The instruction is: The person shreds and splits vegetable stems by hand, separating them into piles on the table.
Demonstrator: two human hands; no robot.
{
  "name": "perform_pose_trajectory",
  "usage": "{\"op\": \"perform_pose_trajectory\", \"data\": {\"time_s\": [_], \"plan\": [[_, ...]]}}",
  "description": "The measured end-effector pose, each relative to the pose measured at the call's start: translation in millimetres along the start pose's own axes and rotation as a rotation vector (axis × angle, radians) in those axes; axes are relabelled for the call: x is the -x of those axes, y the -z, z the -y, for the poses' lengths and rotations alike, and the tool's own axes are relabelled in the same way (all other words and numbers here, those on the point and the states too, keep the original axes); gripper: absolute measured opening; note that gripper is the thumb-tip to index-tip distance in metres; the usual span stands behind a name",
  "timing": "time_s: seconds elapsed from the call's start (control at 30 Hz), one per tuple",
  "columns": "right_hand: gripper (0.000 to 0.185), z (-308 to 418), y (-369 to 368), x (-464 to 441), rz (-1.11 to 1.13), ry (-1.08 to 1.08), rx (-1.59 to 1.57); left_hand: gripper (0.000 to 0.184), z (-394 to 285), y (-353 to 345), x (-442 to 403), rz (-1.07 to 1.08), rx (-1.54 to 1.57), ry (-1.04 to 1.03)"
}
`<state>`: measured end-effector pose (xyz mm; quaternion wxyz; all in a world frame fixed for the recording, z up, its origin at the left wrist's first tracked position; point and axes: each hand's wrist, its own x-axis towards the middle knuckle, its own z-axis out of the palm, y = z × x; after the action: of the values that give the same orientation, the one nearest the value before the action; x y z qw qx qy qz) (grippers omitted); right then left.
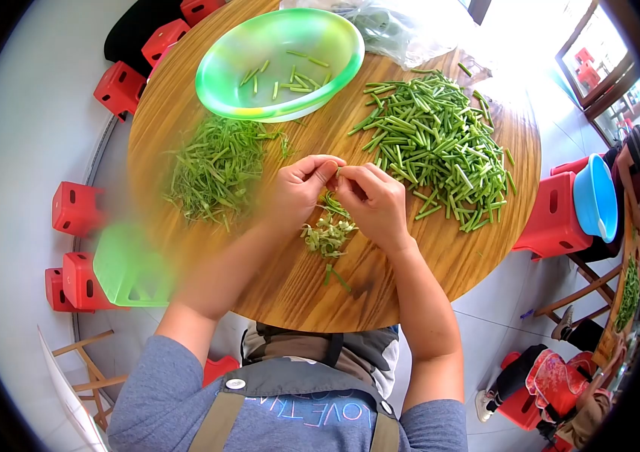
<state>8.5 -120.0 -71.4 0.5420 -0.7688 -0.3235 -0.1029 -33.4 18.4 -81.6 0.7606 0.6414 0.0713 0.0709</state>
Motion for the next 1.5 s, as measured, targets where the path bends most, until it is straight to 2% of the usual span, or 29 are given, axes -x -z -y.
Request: {"op": "perform_pose_trajectory", "data": {"time_s": [0.07, 0.13, 0.27, 0.3, 0.43, 0.47, 0.53, 0.57, 0.67, 0.77, 1.17, 1.27, 1.37, 1.5], "plan": [[0.008, -1.3, -1.2, 0.9, 0.01, -0.006, -0.007, 0.017, 0.3, 1.1, -1.0, -0.073, 0.02, 0.0], [0.005, 0.2, 1.6, 0.3, -0.004, -0.104, -0.094, 0.017, 3.0, 4.7, -6.8, -0.174, 0.093, -0.005], [0.005, -0.5, 7.8, 0.9, -0.076, -0.375, -0.435, 0.017, 16.4, 27.7, -22.5, -0.27, 0.438, 0.124], [0.007, -3.4, 8.7, 1.3, -0.055, -0.369, -0.453, 0.017, 16.6, 34.0, -25.1, -0.263, 0.512, 0.143], [0.008, -7.9, 5.3, 2.8, 0.266, -0.354, -0.224, 0.02, 14.4, 39.7, -25.5, -0.196, 0.625, 0.187], [0.009, -6.0, 3.2, 2.2, 0.261, -0.268, -0.179, 0.02, 13.3, 39.1, -24.7, -0.167, 0.636, 0.195], [0.01, -1.5, -1.6, 1.2, 0.254, -0.097, -0.093, 0.021, 9.8, 34.4, -22.4, -0.125, 0.556, 0.167], [0.012, -2.2, -0.2, 1.7, 0.286, -0.106, -0.05, 0.021, 8.8, 32.8, -21.5, -0.104, 0.516, 0.153], [0.011, -1.5, -1.3, -0.2, 0.195, -0.094, -0.053, 0.022, 8.6, 32.0, -20.6, 0.002, 0.495, 0.186], [0.011, 2.4, -0.6, -1.6, 0.192, -0.097, -0.076, 0.023, 9.2, 28.1, -18.9, 0.02, 0.441, 0.244], [0.01, -2.4, 0.2, 0.7, 0.214, -0.034, -0.031, 0.024, 8.6, 18.2, -14.1, -0.027, 0.151, 0.182], [0.01, -3.3, -0.7, 1.1, 0.15, 0.033, 0.012, 0.023, 13.0, 17.3, -14.1, -0.016, 0.148, 0.161], [0.01, -1.3, -0.7, 1.2, 0.101, 0.011, 0.02, 0.026, 12.9, 12.9, -13.7, -0.041, 0.151, 0.134], [0.009, -0.4, -0.3, 1.0, 0.114, 0.013, 0.048, 0.026, 6.5, 9.0, -10.0, 0.01, 0.144, 0.251]]}}
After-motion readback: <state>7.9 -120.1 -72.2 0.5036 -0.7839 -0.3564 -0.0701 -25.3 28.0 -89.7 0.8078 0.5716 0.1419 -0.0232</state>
